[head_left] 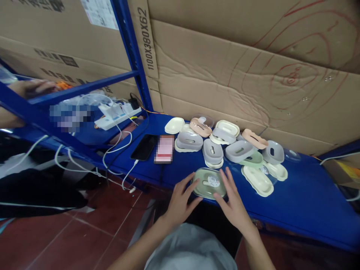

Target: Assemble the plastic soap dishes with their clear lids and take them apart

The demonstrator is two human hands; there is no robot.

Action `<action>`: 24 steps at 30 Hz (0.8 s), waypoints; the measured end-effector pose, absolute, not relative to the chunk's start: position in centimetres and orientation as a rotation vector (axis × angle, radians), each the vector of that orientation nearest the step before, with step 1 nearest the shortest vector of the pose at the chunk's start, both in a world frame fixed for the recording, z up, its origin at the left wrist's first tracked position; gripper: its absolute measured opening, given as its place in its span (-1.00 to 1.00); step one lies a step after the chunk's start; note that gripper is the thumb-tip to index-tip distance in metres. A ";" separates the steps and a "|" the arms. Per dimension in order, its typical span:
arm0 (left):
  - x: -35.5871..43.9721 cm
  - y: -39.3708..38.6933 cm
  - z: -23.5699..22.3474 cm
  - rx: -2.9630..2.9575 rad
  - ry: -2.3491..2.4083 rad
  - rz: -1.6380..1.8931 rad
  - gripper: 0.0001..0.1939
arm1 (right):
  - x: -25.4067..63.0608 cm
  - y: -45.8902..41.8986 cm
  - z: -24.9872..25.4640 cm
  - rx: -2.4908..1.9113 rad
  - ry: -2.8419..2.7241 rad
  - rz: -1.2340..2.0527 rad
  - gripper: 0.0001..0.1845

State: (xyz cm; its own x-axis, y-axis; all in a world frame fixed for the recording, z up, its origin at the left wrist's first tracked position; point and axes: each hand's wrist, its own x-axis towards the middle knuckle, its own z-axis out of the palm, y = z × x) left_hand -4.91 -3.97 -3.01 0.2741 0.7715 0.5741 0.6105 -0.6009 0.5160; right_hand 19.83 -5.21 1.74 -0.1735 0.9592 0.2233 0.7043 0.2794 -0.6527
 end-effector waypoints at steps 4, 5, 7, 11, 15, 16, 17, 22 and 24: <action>-5.0 -3.9 -2.7 2.242 1.288 1.247 -0.47 | 20.3 -5.1 1.8 -1.402 -2.157 0.518 -0.26; -5.1 -3.8 -2.7 2.235 1.276 1.255 -0.48 | 20.4 -4.9 1.8 -1.382 -2.170 0.488 -0.28; -5.2 -3.7 -2.8 2.239 1.261 1.283 -0.49 | 20.5 -4.6 1.6 -1.338 -2.188 0.404 -0.28; -5.3 -3.4 -3.2 2.288 1.264 1.320 -0.49 | 20.6 -4.3 1.3 -1.282 -2.252 0.280 -0.23; -5.2 -3.2 -3.0 2.357 1.260 1.280 -0.47 | 20.8 -4.3 1.3 -1.304 -2.300 0.234 -0.18; -5.1 -3.2 -2.9 2.374 1.255 1.269 -0.48 | 20.7 -4.3 1.3 -1.310 -2.306 0.222 -0.17; -5.1 -3.2 -2.9 2.387 1.253 1.259 -0.49 | 20.7 -4.2 1.3 -1.316 -2.307 0.211 -0.16; -5.1 -3.3 -2.9 2.427 1.264 1.225 -0.50 | 20.8 -5.0 1.3 -1.303 -2.294 0.212 -0.19; -5.2 -3.3 -3.1 2.455 1.262 1.194 -0.44 | 22.2 -6.1 1.5 -1.300 -2.243 0.174 -0.22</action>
